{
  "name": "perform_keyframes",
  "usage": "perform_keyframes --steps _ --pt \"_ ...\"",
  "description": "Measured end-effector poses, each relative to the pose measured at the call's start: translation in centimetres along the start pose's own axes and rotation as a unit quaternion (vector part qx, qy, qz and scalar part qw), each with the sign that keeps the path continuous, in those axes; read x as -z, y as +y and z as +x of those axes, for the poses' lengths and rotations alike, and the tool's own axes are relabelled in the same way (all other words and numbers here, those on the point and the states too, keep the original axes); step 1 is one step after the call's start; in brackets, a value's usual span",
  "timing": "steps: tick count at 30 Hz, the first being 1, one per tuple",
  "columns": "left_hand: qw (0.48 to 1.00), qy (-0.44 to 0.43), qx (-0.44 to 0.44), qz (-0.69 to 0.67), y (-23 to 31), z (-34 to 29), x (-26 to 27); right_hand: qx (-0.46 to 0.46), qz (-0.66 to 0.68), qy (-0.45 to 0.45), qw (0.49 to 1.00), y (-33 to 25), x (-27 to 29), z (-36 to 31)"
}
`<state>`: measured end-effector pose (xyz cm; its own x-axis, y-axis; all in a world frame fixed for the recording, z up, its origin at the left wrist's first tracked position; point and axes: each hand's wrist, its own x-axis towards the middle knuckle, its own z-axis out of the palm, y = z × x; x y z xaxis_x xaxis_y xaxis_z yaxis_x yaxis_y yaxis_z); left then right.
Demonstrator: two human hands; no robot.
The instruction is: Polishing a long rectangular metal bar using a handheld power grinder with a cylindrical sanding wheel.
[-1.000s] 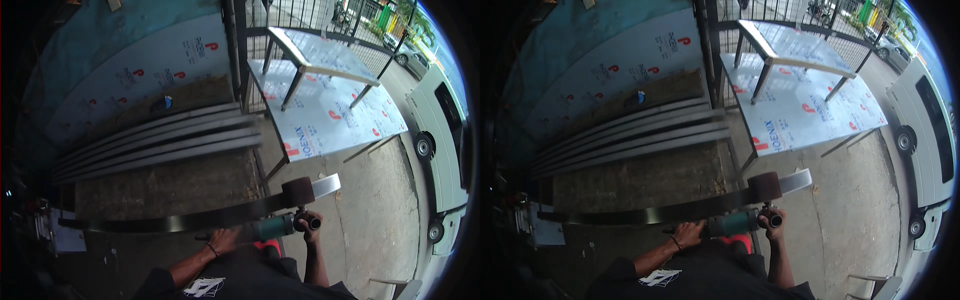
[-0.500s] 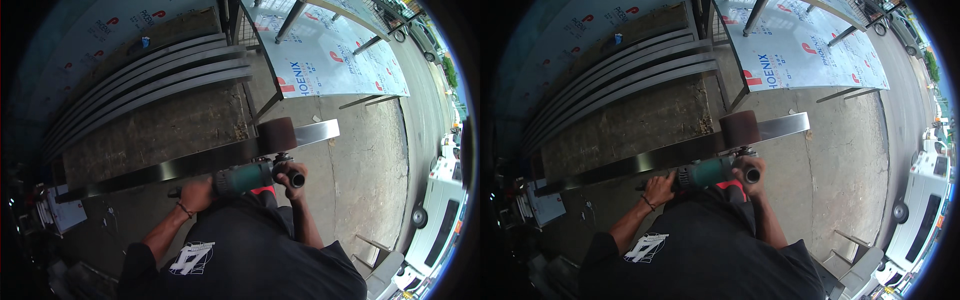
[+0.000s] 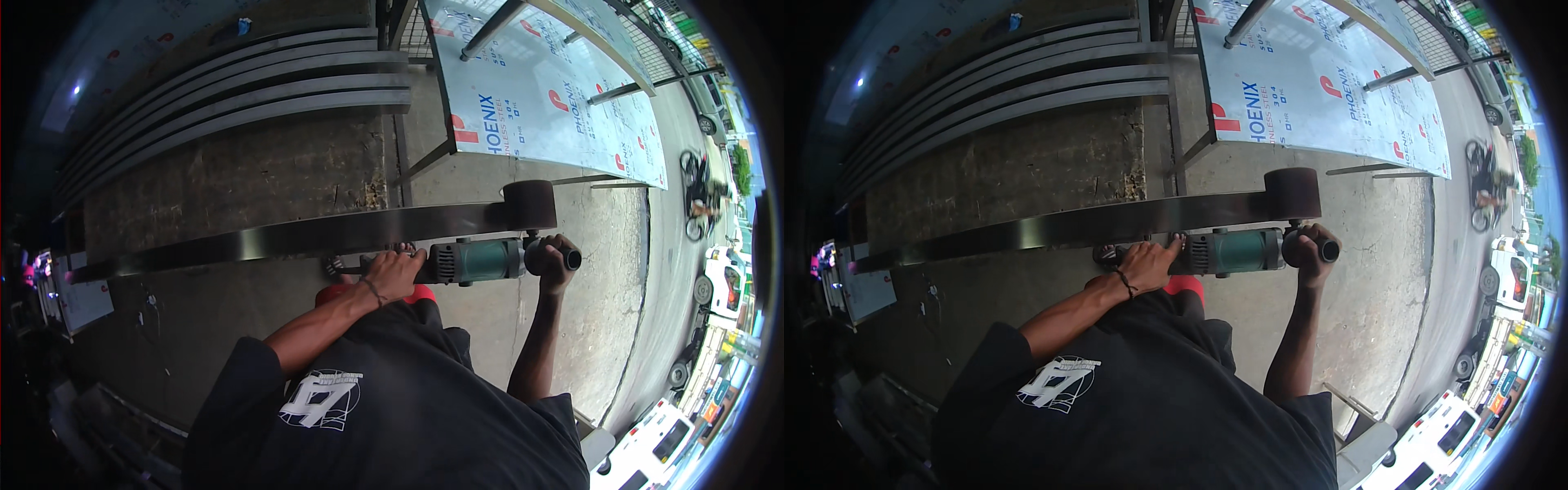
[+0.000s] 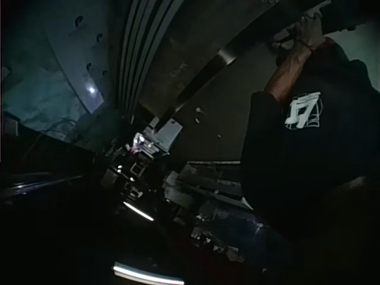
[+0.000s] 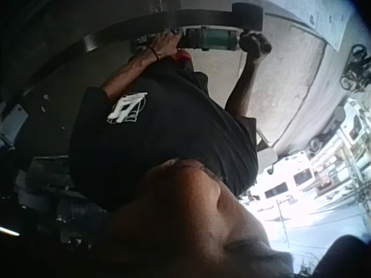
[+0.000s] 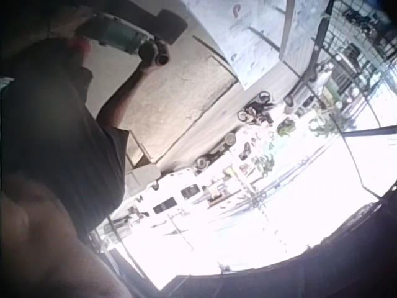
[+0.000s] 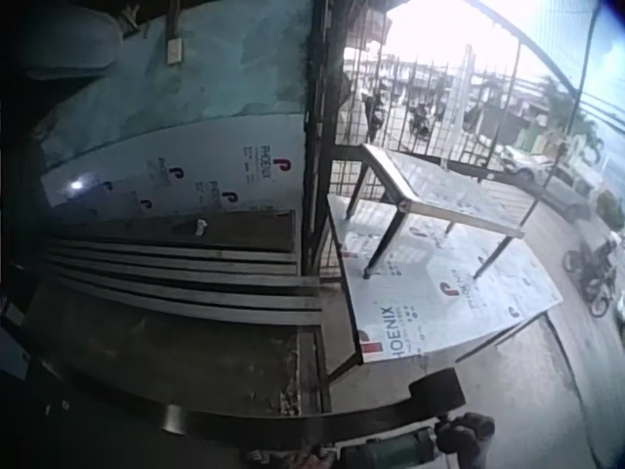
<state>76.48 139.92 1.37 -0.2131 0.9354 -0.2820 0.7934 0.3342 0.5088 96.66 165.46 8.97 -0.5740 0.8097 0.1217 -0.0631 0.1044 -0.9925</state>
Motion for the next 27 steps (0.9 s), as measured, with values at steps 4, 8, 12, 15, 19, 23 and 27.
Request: perform_keyframes --steps 4,8,12,15,19,23,27 --pt "1.0 0.018 -0.003 0.0 -2.0 -2.7 -0.5 0.007 -0.022 -0.004 1.0 -0.1 -2.4 -1.9" --pt "1.0 -0.001 0.008 0.026 -5.7 -6.7 1.7 0.019 -0.084 -0.033 0.996 0.3 -6.7 -5.0" --pt "0.999 -0.026 0.021 0.021 -8.8 -10.9 4.1 0.036 -0.137 -0.031 0.989 0.3 -10.8 -8.3" --pt "0.996 -0.055 0.048 0.05 -10.2 -14.4 5.5 0.037 -0.008 -0.066 0.997 -1.4 -15.6 -9.7" --pt "0.991 -0.072 0.088 0.071 -11.9 -17.6 6.3 0.02 0.022 -0.097 0.995 -2.5 -18.8 -11.3" --pt "0.988 -0.078 0.099 0.095 -11.7 -17.3 6.2 0.01 0.008 -0.088 0.996 -2.1 -18.3 -11.6" --pt "0.99 -0.072 0.089 0.081 -8.7 -14.0 5.6 0.022 0.042 -0.068 0.997 -1.2 -14.5 -10.1"
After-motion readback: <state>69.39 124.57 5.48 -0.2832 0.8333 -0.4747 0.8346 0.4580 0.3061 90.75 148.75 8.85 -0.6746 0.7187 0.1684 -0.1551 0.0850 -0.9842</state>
